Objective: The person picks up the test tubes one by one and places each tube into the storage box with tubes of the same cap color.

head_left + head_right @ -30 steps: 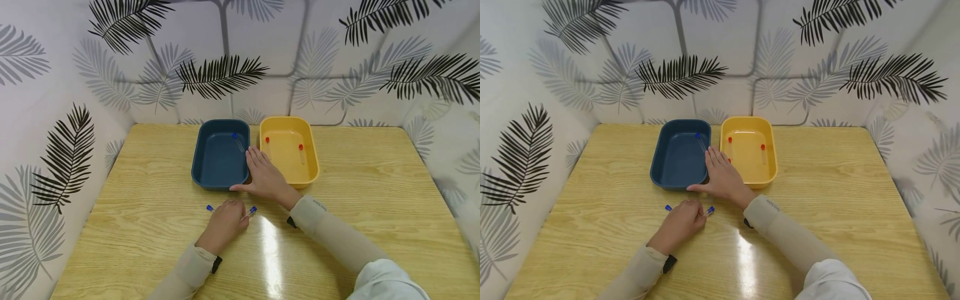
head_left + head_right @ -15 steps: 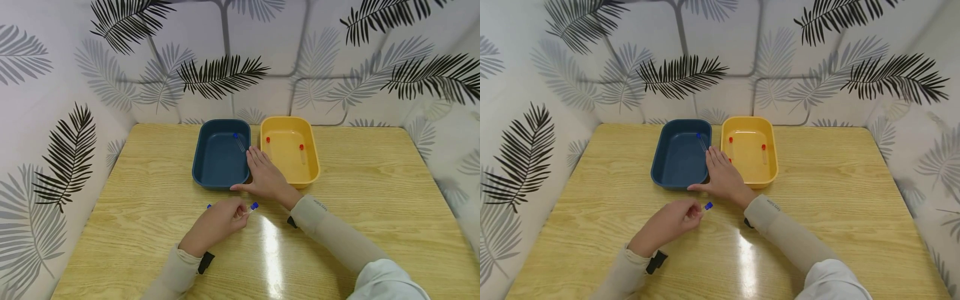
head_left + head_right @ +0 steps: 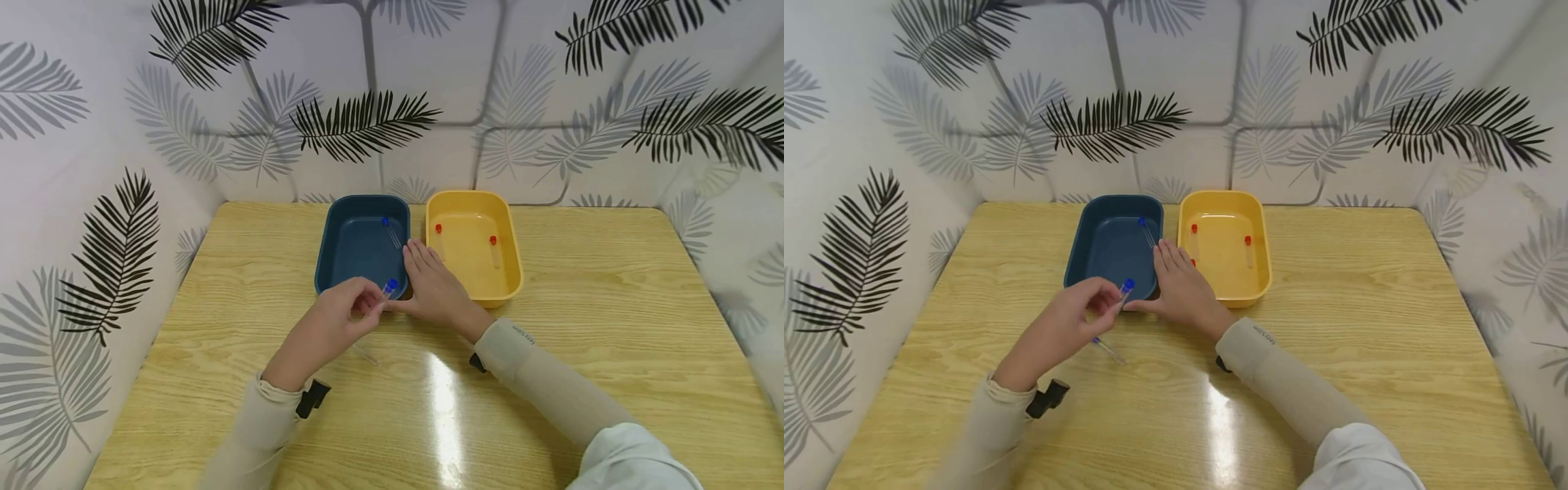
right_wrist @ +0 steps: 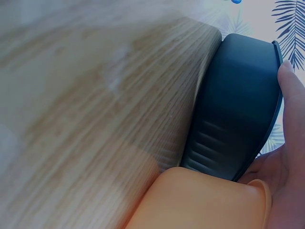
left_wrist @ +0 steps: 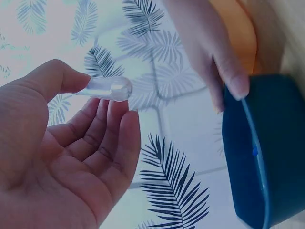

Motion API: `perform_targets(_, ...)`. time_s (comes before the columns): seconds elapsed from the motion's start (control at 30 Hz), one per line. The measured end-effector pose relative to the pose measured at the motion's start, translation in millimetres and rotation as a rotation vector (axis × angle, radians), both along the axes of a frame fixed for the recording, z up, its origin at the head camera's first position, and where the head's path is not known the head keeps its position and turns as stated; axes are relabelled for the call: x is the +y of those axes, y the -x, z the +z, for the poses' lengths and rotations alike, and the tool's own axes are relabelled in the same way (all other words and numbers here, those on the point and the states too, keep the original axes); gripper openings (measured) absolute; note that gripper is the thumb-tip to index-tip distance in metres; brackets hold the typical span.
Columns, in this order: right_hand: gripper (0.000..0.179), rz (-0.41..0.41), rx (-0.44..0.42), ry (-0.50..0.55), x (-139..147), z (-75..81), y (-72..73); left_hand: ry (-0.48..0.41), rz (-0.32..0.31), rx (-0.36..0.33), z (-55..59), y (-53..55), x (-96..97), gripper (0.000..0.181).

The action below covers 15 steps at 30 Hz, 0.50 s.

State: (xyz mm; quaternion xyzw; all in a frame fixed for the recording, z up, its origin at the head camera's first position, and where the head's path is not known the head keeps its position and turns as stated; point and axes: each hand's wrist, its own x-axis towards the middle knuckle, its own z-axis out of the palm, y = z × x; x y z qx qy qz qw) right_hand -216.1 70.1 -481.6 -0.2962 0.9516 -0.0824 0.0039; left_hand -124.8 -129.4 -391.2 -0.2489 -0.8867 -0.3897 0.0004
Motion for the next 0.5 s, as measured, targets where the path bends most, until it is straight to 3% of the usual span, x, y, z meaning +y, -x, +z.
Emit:
perform_targets(0.3, 0.118, -0.023, -0.029, 0.031, 0, -0.6, -0.1, -0.045, 0.02, 0.017, 20.4, 32.0, -11.3, 0.015)
perform_targets(0.5, 0.119, -0.022, -0.029, 0.037, 0, -1.8, -0.1, -0.075, 0.066, 0.013, 23.0, 56.9, -15.5, 0.022)
